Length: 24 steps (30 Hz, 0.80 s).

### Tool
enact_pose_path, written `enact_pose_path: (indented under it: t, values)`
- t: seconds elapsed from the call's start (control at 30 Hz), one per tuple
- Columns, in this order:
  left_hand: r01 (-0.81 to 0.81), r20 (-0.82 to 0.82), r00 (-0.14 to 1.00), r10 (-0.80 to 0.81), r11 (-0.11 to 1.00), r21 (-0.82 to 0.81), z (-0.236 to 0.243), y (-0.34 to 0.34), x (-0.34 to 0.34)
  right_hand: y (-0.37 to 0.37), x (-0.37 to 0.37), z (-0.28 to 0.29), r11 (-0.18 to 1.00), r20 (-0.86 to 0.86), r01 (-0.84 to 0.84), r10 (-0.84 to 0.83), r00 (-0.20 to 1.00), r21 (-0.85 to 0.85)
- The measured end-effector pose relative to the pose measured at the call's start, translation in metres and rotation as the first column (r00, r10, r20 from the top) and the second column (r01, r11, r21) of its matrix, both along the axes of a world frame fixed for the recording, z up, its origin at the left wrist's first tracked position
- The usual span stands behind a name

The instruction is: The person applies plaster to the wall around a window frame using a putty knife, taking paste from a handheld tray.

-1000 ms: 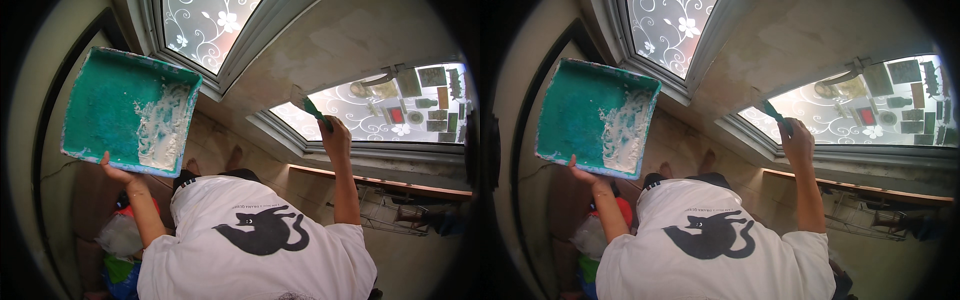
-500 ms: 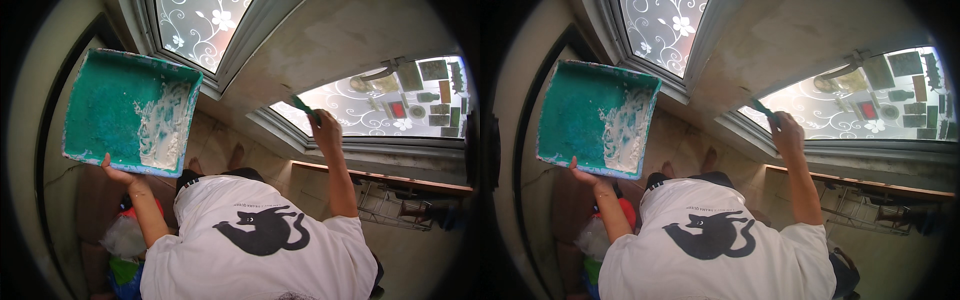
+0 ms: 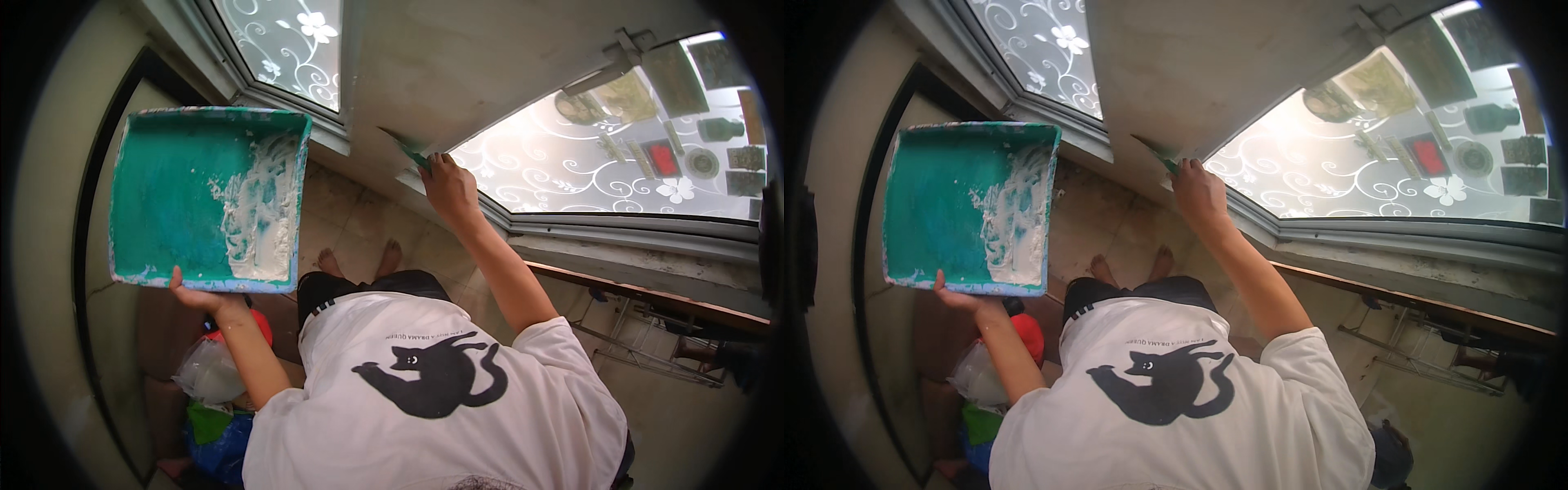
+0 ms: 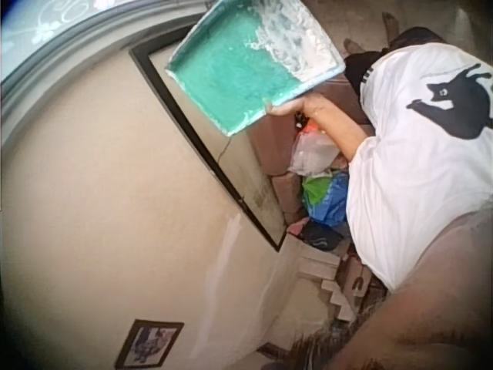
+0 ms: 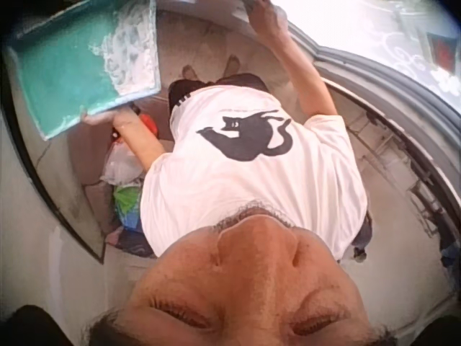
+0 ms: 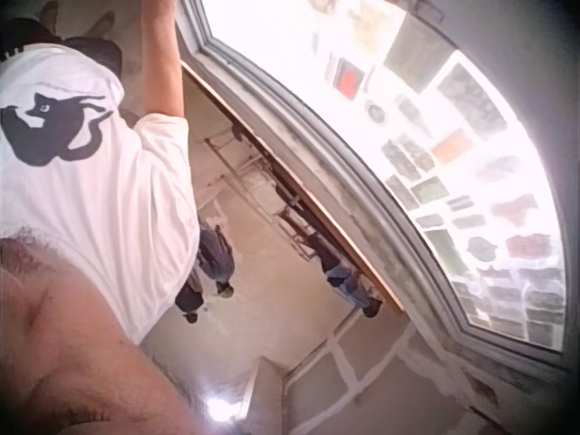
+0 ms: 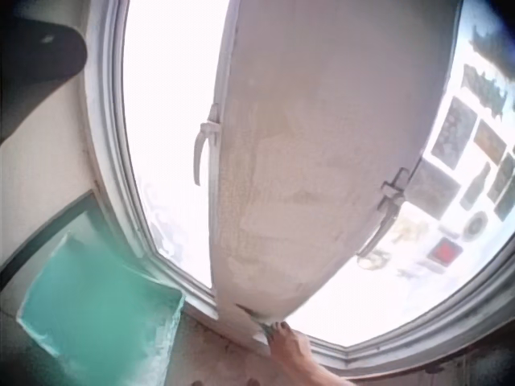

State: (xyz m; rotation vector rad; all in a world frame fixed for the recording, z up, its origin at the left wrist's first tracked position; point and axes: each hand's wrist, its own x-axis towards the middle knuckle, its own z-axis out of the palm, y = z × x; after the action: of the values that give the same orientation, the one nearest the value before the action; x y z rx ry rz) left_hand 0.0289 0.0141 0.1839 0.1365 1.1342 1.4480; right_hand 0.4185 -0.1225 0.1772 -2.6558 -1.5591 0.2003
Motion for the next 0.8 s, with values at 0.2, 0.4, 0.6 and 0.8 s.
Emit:
enact_pose_path:
  t: [0.2,0.4,0.6,0.8]
  values:
    - [-0.004,-0.148,0.989,0.006,1.000,0.012,-0.013,-0.002,-0.007,-0.024,-0.002,0.042,0.980,-0.006,0.117,-0.117,0.993,0.164]
    - [0.028,-0.151,0.988,-0.014,0.995,0.093,0.007,-0.014,0.003,-0.023,-0.005,0.053,0.959,-0.042,0.153,-0.147,0.988,0.240]
    - [0.055,-0.224,0.974,-0.018,0.985,0.161,-0.007,-0.005,-0.004,-0.026,-0.011,0.051,0.940,-0.024,0.209,-0.210,0.977,0.268]
    - [0.091,-0.208,0.977,-0.049,0.976,0.199,0.007,-0.014,0.005,-0.036,-0.012,0.050,0.947,-0.014,0.211,-0.215,0.977,0.244]
